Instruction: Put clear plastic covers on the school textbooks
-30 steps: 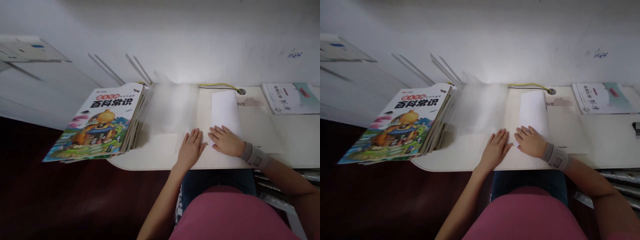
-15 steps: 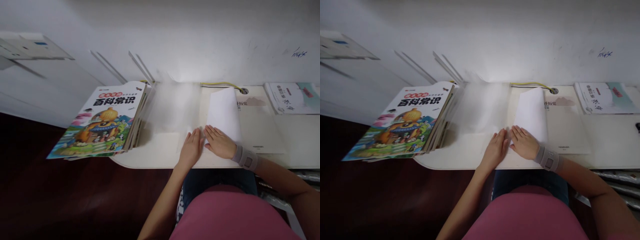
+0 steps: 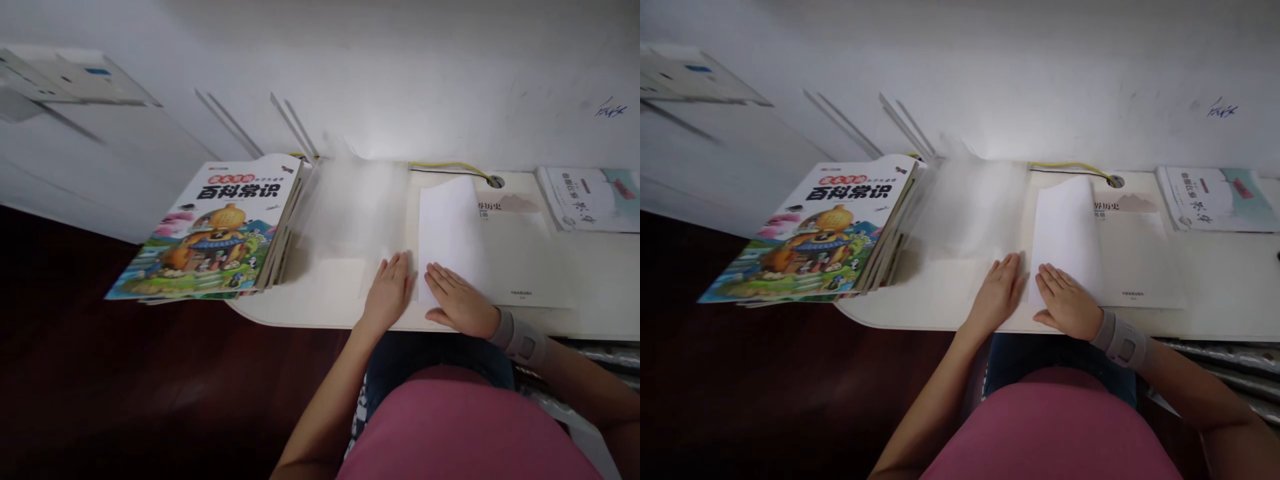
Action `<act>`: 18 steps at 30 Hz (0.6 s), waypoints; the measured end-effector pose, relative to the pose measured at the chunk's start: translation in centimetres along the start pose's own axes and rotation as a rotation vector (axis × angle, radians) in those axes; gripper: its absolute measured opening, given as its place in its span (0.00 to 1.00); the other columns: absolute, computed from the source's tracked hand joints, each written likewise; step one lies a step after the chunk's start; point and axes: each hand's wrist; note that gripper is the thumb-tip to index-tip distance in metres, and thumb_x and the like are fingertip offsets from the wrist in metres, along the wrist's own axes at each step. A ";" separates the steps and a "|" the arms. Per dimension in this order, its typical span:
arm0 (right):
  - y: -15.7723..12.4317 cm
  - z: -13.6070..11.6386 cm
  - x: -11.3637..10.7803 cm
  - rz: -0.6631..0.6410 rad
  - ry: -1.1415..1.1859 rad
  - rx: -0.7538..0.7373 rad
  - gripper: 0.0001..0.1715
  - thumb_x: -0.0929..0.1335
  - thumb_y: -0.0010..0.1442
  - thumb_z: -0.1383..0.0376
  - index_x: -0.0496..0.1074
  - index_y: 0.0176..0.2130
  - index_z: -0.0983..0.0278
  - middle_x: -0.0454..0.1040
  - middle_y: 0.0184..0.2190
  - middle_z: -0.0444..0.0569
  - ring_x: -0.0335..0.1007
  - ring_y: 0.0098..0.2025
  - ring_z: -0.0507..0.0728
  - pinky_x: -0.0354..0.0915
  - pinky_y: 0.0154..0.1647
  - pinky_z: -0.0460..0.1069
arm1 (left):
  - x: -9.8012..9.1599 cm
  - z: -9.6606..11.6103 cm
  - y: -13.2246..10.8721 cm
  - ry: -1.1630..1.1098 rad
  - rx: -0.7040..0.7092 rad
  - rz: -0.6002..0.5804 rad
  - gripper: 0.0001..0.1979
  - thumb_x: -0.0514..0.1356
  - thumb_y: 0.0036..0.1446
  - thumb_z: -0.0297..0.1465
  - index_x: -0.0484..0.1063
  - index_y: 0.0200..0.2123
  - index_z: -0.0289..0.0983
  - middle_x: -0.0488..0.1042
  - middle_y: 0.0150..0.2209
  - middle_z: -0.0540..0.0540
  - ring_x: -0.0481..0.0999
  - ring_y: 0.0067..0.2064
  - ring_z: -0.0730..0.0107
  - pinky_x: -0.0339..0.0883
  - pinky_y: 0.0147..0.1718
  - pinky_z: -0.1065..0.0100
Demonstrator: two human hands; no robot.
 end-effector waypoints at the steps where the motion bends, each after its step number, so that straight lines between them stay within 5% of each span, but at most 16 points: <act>1: 0.1 -0.1 0.1 -0.002 -0.006 0.004 0.42 0.62 0.61 0.51 0.55 0.61 0.79 0.53 0.63 0.69 0.44 0.66 0.67 0.51 0.64 0.61 | 0.0 0.0 0.0 0.000 0.000 -0.003 0.25 0.43 0.65 0.34 0.53 0.60 0.26 0.64 0.58 0.30 0.59 0.63 0.56 0.55 0.59 0.50; 11: 0.9 -0.9 0.4 -0.016 -0.005 0.022 0.46 0.61 0.60 0.45 0.55 0.60 0.81 0.52 0.63 0.71 0.44 0.66 0.67 0.49 0.65 0.60 | -0.2 0.2 0.1 -0.007 -0.008 -0.018 0.25 0.42 0.65 0.35 0.52 0.61 0.26 0.64 0.58 0.30 0.58 0.63 0.56 0.54 0.59 0.48; 18: 0.7 -2.4 1.0 -0.001 0.080 0.054 0.51 0.61 0.59 0.46 0.44 0.64 0.80 0.49 0.64 0.72 0.39 0.67 0.66 0.49 0.65 0.62 | -0.4 0.3 0.0 0.004 -0.007 -0.042 0.26 0.44 0.65 0.36 0.52 0.62 0.28 0.64 0.59 0.31 0.58 0.63 0.55 0.53 0.60 0.49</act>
Point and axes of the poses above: each hand's wrist, its own y-axis towards the middle knuckle, its own x-axis out of the palm, z = x × y
